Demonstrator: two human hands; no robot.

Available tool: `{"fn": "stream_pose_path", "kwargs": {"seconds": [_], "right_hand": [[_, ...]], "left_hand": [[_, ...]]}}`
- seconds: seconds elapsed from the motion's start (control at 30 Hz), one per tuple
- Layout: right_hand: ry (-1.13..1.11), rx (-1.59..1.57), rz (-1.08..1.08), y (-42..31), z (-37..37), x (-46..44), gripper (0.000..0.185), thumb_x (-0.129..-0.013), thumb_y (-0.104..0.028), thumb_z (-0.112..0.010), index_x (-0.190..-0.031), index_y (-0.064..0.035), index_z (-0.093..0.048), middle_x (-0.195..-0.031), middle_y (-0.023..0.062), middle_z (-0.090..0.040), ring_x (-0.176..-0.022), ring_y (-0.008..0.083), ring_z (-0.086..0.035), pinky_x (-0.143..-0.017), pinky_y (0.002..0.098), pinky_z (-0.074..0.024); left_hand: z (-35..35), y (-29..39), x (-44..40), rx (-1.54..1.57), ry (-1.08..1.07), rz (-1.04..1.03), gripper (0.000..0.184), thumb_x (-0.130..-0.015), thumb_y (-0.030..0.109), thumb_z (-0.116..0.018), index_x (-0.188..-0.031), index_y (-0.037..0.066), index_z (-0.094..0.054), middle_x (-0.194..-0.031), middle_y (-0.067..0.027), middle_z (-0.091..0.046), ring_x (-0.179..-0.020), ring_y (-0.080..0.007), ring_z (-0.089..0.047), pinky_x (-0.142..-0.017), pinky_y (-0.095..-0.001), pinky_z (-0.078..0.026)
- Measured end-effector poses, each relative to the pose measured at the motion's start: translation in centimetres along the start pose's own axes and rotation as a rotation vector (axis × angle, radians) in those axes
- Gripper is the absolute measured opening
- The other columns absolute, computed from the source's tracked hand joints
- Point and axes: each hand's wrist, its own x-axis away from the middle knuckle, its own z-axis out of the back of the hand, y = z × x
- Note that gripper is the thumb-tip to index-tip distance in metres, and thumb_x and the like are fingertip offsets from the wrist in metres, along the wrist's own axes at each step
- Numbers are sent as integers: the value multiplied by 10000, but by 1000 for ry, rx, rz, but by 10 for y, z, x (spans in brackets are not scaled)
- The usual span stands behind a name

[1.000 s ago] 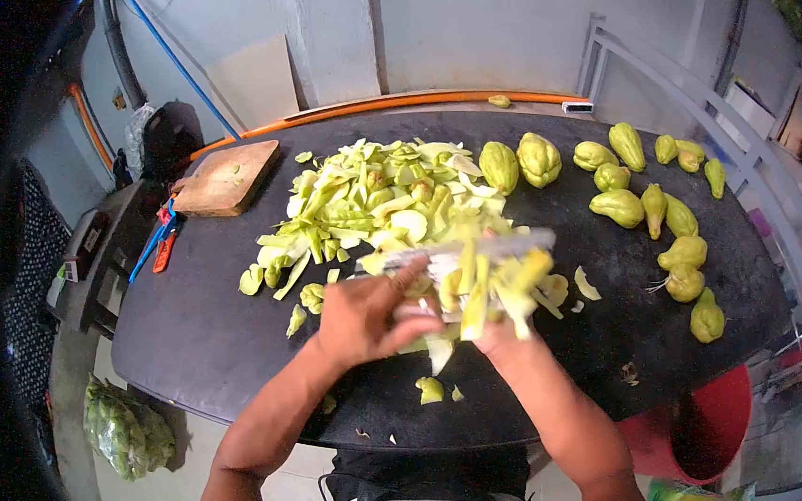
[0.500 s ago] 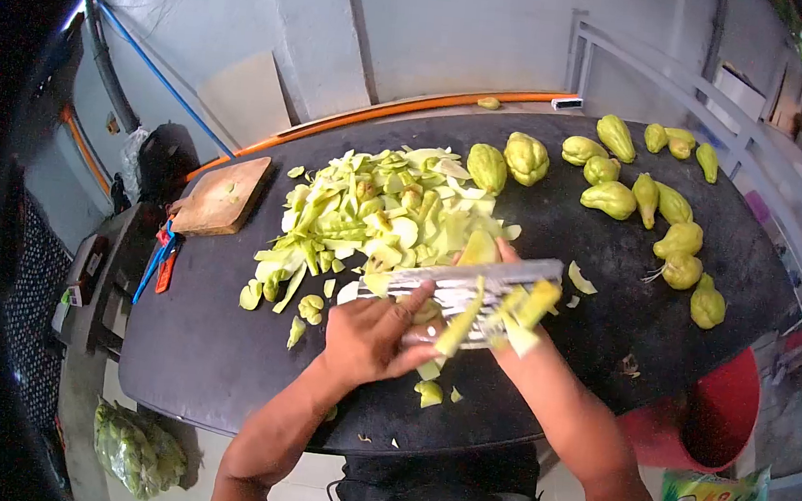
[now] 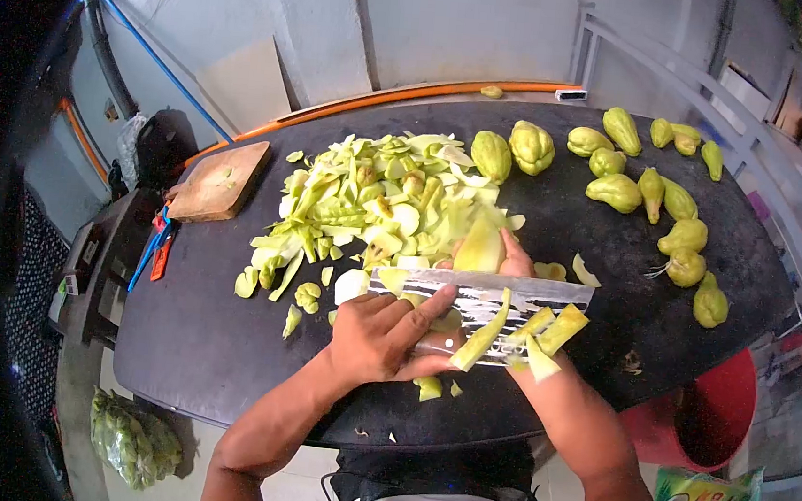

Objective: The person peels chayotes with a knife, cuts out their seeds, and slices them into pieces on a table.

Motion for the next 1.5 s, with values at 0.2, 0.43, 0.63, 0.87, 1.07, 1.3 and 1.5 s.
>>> {"fn": "stream_pose_path", "kwargs": {"seconds": [0.2,0.43,0.63,0.87,1.07,1.3,1.5], "right_hand": [[-24,-14,29,0,7,-2,493,-1076,-413,-315,-1085,-34,-631,-978,139,-675,-901,312,-655,-828,445,-555],[162,-36,93,9,-33,11,414,-1054,-410,-438,-1215,-82,-633,-993,133,-698,-885,262,-692,-824,422,-583],[240,42,192,15,-46,11,390,-1037,-417,-494,-1208,-106,-656,-992,123,-701,-874,229,-691,-803,389,-584],[106,158,168,16,-19,8,467,-1002,-456,-559,-1324,-118,-572,-1229,100,-640,-1113,263,-637,-984,452,-523],[232,184,130,17,-32,7,435,-1007,-423,-552,-1342,-145,-551,-1253,63,-630,-1124,253,-622,-921,482,-528],[216,33,198,12,6,-6,454,-1036,-460,-447,-1316,-124,-567,-1290,90,-615,-1160,265,-607,-978,495,-514],[-89,-140,12,0,26,-8,557,-1035,-541,-378,-1344,-102,-523,-1141,163,-647,-981,363,-660,-913,527,-538]], "left_hand": [[3,0,-1,16,-4,-4,859,-717,537,-799,-1392,52,-582,-656,-1,-574,-524,-172,-580,-507,-317,-482],[2,-18,8,79,-41,114,806,-754,481,-806,-1393,48,-575,-734,-46,-661,-595,-226,-646,-574,-333,-532],[6,-16,3,77,-59,112,783,-782,503,-776,-1395,58,-580,-689,-40,-620,-581,-221,-642,-565,-338,-527],[1,-29,9,73,5,144,749,-790,473,-775,-1396,76,-585,-690,-53,-634,-582,-233,-646,-572,-353,-532],[3,-56,14,-8,-64,528,607,-858,420,-761,-1337,75,-621,-835,-142,-734,-712,-293,-734,-639,-367,-576],[5,-35,10,36,-69,421,696,-791,428,-819,-1339,47,-621,-828,-118,-726,-688,-266,-724,-634,-351,-572],[-1,-8,1,10,39,-27,837,-705,545,-835,-1342,47,-621,-619,5,-534,-486,-160,-548,-453,-315,-446]]}}
